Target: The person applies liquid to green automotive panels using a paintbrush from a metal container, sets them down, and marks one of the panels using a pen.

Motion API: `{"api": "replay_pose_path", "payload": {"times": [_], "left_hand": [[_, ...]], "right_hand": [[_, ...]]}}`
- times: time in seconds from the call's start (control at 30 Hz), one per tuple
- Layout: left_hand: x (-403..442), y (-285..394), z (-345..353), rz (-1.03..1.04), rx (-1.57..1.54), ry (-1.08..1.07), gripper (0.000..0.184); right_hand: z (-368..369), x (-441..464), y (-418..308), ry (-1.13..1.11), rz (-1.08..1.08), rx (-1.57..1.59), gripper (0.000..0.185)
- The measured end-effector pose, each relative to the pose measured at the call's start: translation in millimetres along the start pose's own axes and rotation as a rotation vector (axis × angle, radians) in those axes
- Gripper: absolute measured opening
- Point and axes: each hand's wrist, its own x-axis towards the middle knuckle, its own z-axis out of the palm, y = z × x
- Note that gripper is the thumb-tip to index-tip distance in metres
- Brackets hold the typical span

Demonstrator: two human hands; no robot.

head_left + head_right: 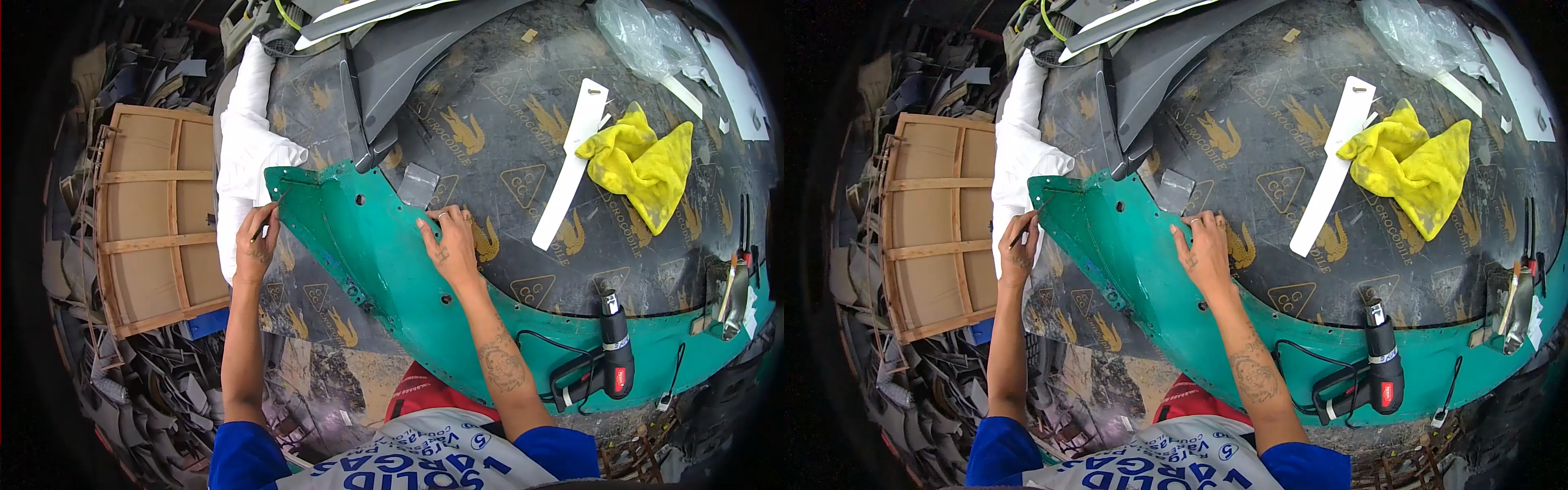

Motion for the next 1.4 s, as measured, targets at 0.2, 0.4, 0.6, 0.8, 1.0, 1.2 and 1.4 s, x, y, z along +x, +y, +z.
{"api": "replay_pose_path", "payload": {"times": [0.2,0.4,0.6,0.8,1.0,1.2,1.4], "left_hand": [[-1.3,-1.9,5.0,0.003,-0.002,0.017,0.017],[-2.4,-2.5,5.4,0.002,0.002,0.028,0.018],[-3.8,-2.6,5.0,0.008,-0.018,0.034,0.018],[-4.4,-5.3,5.8,-0.001,-0.007,0.032,0.017],[-3.9,-7.3,6.0,-0.005,-0.004,0.028,0.016],[-2.4,-6.6,6.1,-0.013,-0.015,0.034,0.016],[-1.3,-5.7,4.5,-0.041,-0.053,0.063,0.015]], "right_hand": [[0.9,0.2,1.3,0.01,-0.022,0.001,0.031],[1.9,-0.1,3.0,-0.006,0.008,0.003,0.03],[1.0,-0.2,2.1,-0.008,0.008,0.003,0.029],[0.6,0.7,1.9,0.01,-0.024,-0.017,0.029],[0.3,0.4,1.2,-0.006,0.004,0.003,0.031],[2.0,-0.4,1.3,-0.006,0.04,0.037,0.028],[2.7,-0.6,3.3,-0.007,0.02,0.032,0.028]]}}
